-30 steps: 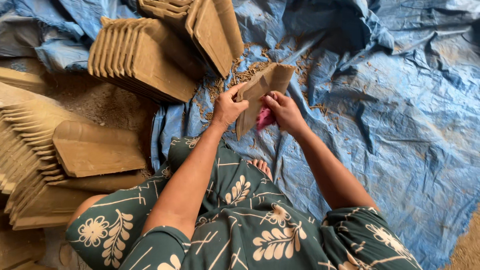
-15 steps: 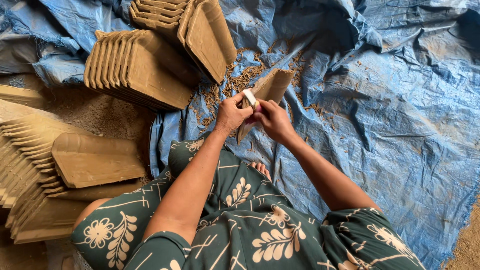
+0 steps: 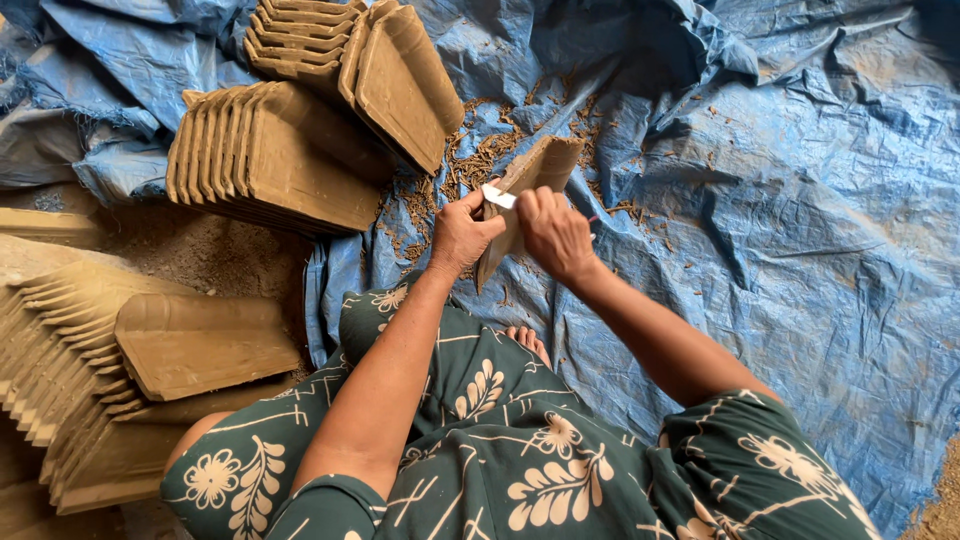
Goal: The person cleans the edges of clay tiles using a scraping tool. They pick up individual tiles from a pile on a tarp, scrape excess material from the sides and grooves, and place the finished tiles into neat stacks.
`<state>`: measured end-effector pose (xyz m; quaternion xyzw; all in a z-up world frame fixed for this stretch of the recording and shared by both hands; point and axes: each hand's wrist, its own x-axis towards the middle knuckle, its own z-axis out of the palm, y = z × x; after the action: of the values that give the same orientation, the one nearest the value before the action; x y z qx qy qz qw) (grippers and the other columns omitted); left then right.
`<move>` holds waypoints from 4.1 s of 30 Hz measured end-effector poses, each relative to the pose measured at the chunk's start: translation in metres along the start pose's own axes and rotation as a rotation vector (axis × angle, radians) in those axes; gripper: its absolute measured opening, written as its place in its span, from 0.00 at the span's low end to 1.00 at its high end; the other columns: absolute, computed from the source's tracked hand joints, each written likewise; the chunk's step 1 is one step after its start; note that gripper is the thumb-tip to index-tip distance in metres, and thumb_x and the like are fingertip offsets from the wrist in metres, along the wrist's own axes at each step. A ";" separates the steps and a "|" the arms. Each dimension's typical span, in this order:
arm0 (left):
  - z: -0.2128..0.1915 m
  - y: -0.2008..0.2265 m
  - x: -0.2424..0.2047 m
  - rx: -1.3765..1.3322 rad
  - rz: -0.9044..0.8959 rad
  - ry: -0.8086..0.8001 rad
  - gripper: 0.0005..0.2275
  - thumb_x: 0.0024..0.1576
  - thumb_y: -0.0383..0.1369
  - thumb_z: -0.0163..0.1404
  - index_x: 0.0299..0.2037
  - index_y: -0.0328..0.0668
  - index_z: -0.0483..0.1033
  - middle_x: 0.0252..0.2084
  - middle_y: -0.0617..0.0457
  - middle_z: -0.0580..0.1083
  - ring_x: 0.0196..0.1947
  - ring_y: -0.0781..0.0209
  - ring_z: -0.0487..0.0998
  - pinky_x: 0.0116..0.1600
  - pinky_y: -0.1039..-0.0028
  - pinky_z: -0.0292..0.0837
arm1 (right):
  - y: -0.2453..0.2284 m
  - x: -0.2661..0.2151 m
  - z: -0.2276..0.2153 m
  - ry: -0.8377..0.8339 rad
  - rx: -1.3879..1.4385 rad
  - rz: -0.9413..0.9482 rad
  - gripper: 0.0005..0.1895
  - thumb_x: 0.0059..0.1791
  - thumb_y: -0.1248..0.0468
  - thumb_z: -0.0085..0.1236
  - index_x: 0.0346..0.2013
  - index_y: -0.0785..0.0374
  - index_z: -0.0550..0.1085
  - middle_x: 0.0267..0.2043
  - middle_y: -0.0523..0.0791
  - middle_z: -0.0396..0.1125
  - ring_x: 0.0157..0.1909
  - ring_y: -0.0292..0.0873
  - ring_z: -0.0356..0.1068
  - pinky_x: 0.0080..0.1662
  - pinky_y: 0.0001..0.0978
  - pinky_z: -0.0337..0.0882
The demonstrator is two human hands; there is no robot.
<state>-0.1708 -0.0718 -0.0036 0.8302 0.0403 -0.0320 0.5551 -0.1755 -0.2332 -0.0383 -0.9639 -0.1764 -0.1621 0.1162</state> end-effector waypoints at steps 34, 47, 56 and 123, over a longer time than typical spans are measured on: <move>0.017 0.032 -0.013 0.103 -0.041 0.023 0.23 0.41 0.34 0.55 0.51 0.61 0.74 0.42 0.42 0.76 0.45 0.47 0.77 0.48 0.63 0.76 | 0.059 0.020 0.003 0.372 -0.676 0.013 0.09 0.43 0.63 0.46 0.36 0.57 0.69 0.19 0.38 0.57 0.16 0.37 0.66 0.18 0.33 0.65; 0.005 0.020 -0.018 -0.236 0.047 -0.012 0.21 0.47 0.33 0.59 0.53 0.54 0.75 0.44 0.40 0.75 0.48 0.53 0.75 0.48 0.67 0.76 | 0.069 0.047 0.097 0.337 1.476 0.921 0.21 0.54 0.51 0.42 0.21 0.60 0.63 0.09 0.48 0.59 0.07 0.41 0.57 0.10 0.31 0.58; -0.008 0.010 -0.018 -0.241 0.106 -0.021 0.19 0.51 0.37 0.58 0.54 0.51 0.74 0.44 0.40 0.76 0.49 0.55 0.74 0.48 0.66 0.75 | -0.003 0.038 0.057 0.348 1.363 0.957 0.18 0.49 0.48 0.51 0.20 0.53 0.71 0.19 0.40 0.61 0.27 0.37 0.56 0.34 0.28 0.62; 0.030 0.023 0.001 -0.302 0.065 0.159 0.19 0.43 0.27 0.61 0.47 0.37 0.76 0.44 0.33 0.74 0.43 0.45 0.77 0.43 0.67 0.78 | 0.103 0.053 0.071 0.531 -0.638 0.111 0.05 0.44 0.64 0.45 0.33 0.58 0.61 0.22 0.40 0.49 0.22 0.41 0.59 0.18 0.27 0.65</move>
<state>-0.1680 -0.1083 0.0064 0.7383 0.0616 0.0579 0.6692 -0.0709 -0.2910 -0.1018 -0.8844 -0.0288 -0.4448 -0.1384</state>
